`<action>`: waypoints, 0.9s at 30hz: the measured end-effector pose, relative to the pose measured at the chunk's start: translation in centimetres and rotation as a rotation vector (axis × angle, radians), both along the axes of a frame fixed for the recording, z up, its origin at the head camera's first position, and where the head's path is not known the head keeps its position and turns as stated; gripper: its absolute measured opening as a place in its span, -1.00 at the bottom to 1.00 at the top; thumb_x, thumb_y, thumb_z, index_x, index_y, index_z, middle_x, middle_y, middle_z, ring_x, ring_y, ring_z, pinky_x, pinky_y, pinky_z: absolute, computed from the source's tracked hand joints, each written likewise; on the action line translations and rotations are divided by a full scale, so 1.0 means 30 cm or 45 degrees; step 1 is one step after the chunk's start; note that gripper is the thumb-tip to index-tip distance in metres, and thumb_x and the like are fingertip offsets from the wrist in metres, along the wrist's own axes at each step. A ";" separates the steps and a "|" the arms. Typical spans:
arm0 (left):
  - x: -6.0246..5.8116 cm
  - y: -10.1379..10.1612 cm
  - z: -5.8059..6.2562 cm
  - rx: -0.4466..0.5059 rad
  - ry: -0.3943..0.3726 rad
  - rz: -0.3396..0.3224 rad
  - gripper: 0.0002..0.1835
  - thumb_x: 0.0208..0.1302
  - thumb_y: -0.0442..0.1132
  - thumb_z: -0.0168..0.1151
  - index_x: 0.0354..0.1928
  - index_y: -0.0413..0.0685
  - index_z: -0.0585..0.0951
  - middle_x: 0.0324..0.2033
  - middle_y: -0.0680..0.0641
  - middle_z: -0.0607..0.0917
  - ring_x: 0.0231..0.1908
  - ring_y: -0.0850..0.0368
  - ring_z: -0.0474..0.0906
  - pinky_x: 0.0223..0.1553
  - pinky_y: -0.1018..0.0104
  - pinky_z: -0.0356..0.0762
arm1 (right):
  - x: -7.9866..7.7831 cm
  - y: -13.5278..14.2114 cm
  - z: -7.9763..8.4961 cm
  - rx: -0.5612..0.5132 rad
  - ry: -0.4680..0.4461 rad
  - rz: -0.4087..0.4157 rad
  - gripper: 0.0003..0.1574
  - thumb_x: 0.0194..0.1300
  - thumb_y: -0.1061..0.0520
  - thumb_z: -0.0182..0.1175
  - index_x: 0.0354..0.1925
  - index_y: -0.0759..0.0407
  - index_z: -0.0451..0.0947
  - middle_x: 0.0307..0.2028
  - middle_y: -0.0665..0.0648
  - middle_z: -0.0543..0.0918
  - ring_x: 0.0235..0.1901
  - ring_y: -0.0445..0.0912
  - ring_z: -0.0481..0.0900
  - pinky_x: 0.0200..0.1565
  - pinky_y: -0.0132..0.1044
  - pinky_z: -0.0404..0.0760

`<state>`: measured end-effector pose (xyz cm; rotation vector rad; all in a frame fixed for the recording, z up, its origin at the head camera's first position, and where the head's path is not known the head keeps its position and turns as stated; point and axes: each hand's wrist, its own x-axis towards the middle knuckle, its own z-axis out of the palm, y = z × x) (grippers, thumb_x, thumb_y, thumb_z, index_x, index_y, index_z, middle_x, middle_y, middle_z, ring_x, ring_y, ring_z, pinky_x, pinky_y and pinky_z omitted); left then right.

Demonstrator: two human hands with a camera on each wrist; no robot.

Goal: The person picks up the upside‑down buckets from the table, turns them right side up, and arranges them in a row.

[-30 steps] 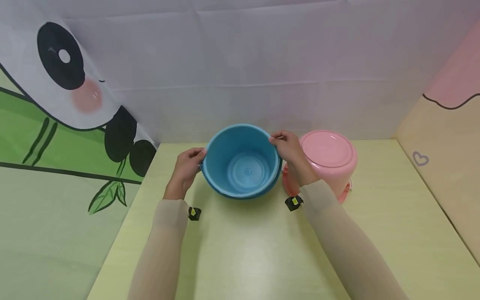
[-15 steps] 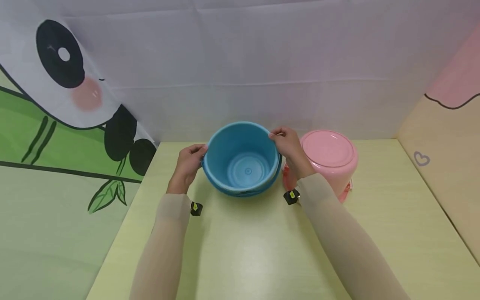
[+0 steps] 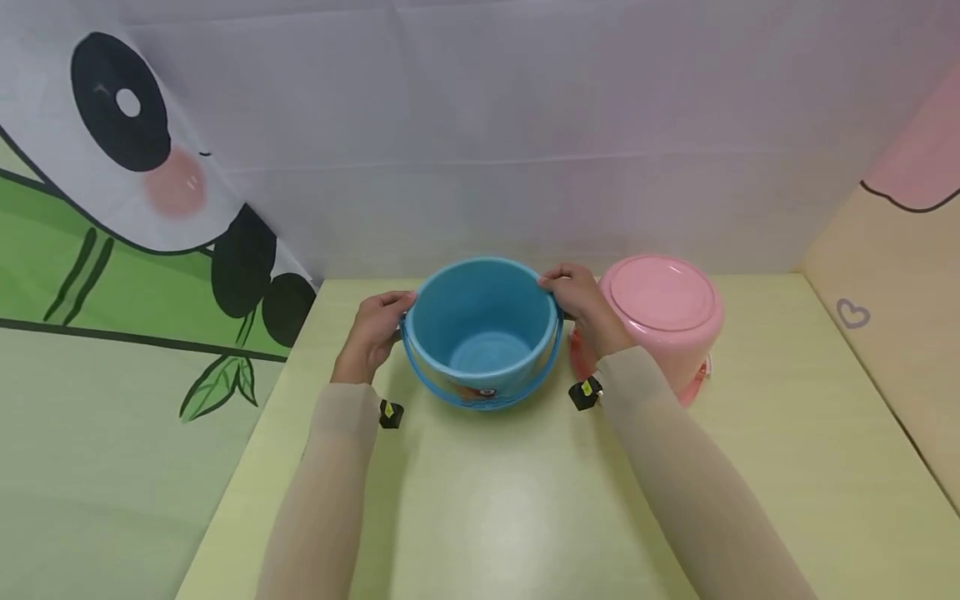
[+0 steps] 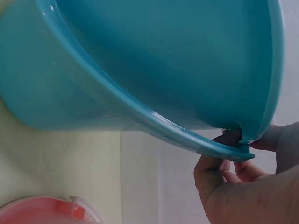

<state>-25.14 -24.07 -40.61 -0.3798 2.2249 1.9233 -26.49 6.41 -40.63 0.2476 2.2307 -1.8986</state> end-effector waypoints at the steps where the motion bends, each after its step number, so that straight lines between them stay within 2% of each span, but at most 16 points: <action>1: 0.000 0.000 0.001 -0.005 -0.007 -0.001 -0.53 0.65 -0.12 0.12 0.38 -0.30 0.50 0.03 -0.02 0.56 -0.10 0.23 0.54 0.03 0.36 0.62 | -0.002 0.001 -0.002 -0.016 -0.010 0.000 -0.78 0.60 0.14 0.16 0.02 0.29 0.59 -0.02 0.21 0.59 -0.28 -0.13 0.62 -0.28 -0.38 0.62; 7: -0.002 0.006 0.005 -0.017 -0.024 0.001 -0.51 0.66 -0.12 0.11 0.42 -0.30 0.48 0.11 -0.04 0.54 -0.03 0.20 0.50 0.24 0.16 0.54 | -0.008 0.001 -0.014 -0.035 -0.039 -0.023 -0.72 0.61 0.12 0.17 0.09 0.31 0.57 0.06 0.24 0.58 -0.26 -0.14 0.58 -0.29 -0.43 0.59; 16: -0.006 0.007 0.002 0.006 -0.014 0.018 -0.51 0.65 -0.12 0.12 0.41 -0.31 0.49 0.09 -0.02 0.55 -0.05 0.21 0.50 0.22 0.20 0.54 | -0.011 -0.007 -0.030 0.004 -0.011 -0.047 -0.69 0.62 0.08 0.17 0.11 0.30 0.56 0.08 0.26 0.58 -0.21 -0.08 0.58 -0.26 -0.38 0.59; 27: -0.015 -0.001 0.003 -0.025 -0.008 0.018 -0.52 0.65 -0.13 0.12 0.39 -0.34 0.49 0.03 -0.02 0.55 -0.08 0.22 0.51 0.19 0.23 0.56 | -0.008 -0.026 -0.035 0.027 -0.008 -0.067 -0.68 0.63 0.07 0.14 0.11 0.29 0.58 0.13 0.27 0.59 -0.01 0.04 0.61 -0.16 -0.32 0.59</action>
